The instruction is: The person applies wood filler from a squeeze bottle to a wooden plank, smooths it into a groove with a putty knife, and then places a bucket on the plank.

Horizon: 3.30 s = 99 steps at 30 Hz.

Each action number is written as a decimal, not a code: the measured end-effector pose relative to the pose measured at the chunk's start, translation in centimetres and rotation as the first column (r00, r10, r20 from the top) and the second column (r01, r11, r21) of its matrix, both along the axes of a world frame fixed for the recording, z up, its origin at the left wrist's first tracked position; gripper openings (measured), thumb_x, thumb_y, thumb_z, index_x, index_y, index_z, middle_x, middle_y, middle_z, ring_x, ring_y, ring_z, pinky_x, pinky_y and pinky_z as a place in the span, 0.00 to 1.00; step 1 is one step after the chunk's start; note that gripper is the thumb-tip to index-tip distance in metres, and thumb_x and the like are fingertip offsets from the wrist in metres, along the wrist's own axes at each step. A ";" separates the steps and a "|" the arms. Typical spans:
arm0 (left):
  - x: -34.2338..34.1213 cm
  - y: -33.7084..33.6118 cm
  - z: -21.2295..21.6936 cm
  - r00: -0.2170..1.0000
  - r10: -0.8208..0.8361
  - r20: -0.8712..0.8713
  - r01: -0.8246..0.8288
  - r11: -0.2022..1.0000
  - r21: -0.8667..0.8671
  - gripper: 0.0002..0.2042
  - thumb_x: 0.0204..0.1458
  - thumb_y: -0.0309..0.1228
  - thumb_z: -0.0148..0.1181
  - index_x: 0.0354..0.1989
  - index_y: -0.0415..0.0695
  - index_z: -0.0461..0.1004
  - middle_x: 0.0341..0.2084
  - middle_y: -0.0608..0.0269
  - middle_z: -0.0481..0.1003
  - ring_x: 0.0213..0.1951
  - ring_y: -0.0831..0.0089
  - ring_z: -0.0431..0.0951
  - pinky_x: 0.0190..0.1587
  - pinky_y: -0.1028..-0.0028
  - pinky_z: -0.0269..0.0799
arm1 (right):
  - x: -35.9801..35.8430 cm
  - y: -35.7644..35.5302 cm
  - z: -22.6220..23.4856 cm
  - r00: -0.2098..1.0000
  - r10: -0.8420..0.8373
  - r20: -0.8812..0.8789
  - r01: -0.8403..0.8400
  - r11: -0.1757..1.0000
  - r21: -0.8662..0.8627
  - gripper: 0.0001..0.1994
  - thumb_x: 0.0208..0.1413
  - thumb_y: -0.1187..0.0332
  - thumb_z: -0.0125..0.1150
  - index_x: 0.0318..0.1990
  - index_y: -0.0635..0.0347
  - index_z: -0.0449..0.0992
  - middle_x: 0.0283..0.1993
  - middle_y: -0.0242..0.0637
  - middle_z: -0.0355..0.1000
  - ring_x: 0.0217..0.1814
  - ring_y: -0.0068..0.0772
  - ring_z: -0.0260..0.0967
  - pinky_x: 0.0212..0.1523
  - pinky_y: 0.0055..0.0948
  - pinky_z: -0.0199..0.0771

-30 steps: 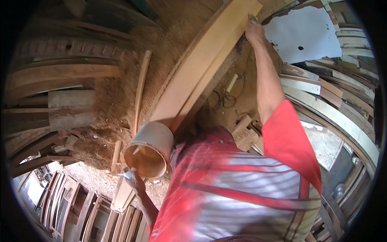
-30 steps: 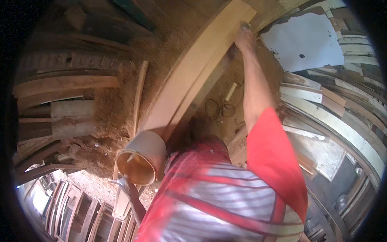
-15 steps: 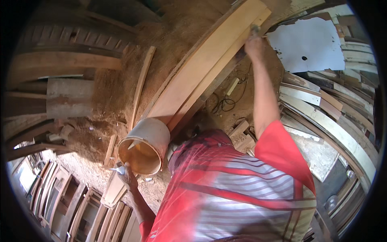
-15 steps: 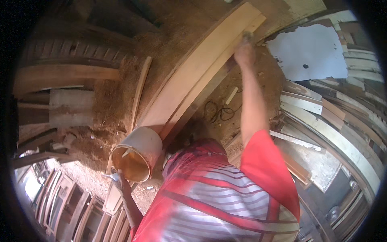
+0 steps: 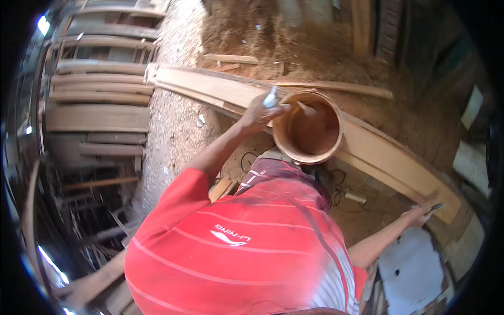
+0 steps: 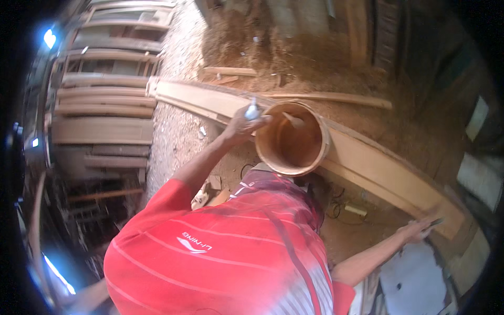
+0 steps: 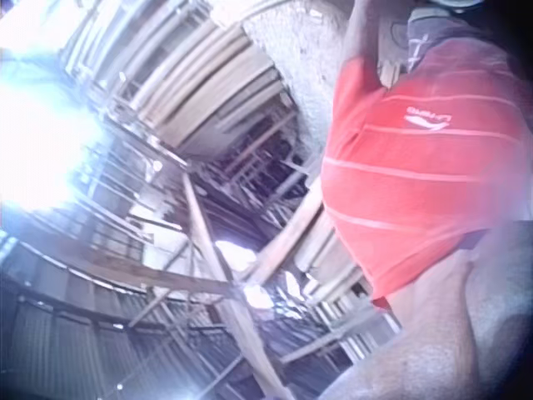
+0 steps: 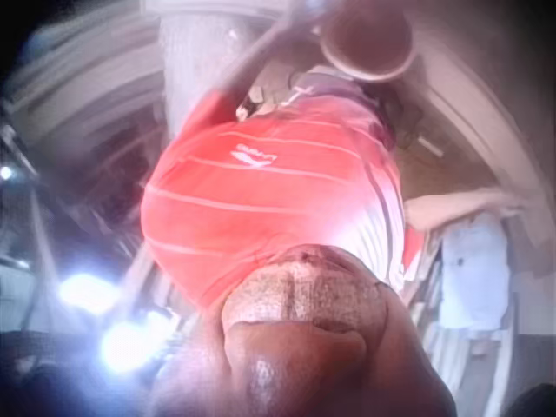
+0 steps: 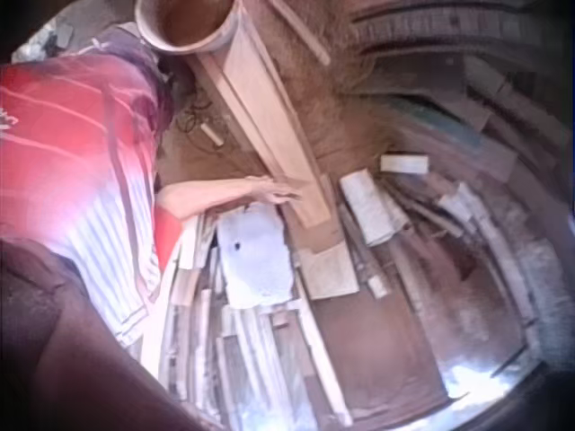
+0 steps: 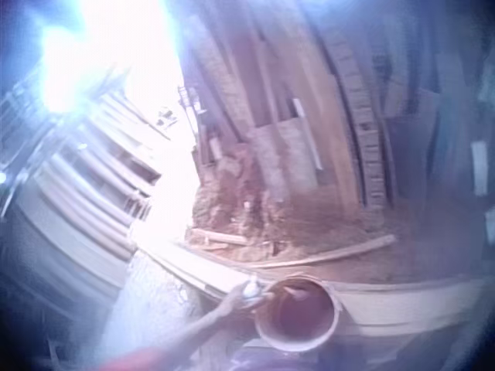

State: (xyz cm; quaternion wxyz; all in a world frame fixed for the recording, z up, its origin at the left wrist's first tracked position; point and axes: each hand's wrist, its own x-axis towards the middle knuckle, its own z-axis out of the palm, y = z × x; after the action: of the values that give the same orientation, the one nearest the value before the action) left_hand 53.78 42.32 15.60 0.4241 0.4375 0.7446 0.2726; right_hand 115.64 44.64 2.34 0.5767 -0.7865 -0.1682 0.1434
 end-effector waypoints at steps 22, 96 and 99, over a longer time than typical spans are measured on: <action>-16.5 -26.0 -9.4 0.963 0.173 0.205 -0.181 0.983 0.018 0.19 0.65 0.49 0.60 0.36 0.43 0.77 0.25 0.70 0.73 0.31 0.79 0.71 0.37 0.72 0.71 | -32.8 -8.7 17.2 0.320 0.075 0.945 -0.542 0.832 0.118 0.17 0.70 0.62 0.58 0.49 0.72 0.79 0.43 0.53 0.79 0.42 0.50 0.77 0.44 0.42 0.77; -62.6 -55.4 -23.2 -0.007 0.983 0.186 -0.879 0.083 -0.470 0.26 0.65 0.53 0.57 0.55 0.39 0.75 0.36 0.63 0.81 0.33 0.79 0.79 0.35 0.76 0.76 | -134.2 -15.3 -1.0 -0.808 0.580 0.103 -0.507 -0.596 -0.623 0.18 0.66 0.63 0.57 0.63 0.47 0.73 0.40 0.59 0.75 0.38 0.65 0.76 0.37 0.57 0.76; -63.8 -52.6 -23.1 0.106 0.979 0.172 -0.877 0.174 -0.448 0.26 0.65 0.52 0.59 0.54 0.38 0.76 0.36 0.63 0.81 0.33 0.78 0.78 0.36 0.75 0.77 | -138.8 -14.6 -2.1 -0.800 0.539 0.263 -0.588 -0.621 -0.518 0.19 0.66 0.64 0.55 0.63 0.45 0.73 0.40 0.57 0.75 0.38 0.63 0.76 0.37 0.55 0.76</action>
State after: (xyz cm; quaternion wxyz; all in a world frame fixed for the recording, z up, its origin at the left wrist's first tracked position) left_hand -9.99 -10.32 -7.49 0.3529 -0.2586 0.7628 0.4761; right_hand -23.19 30.06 0.23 0.0330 -0.1149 -0.9403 0.3188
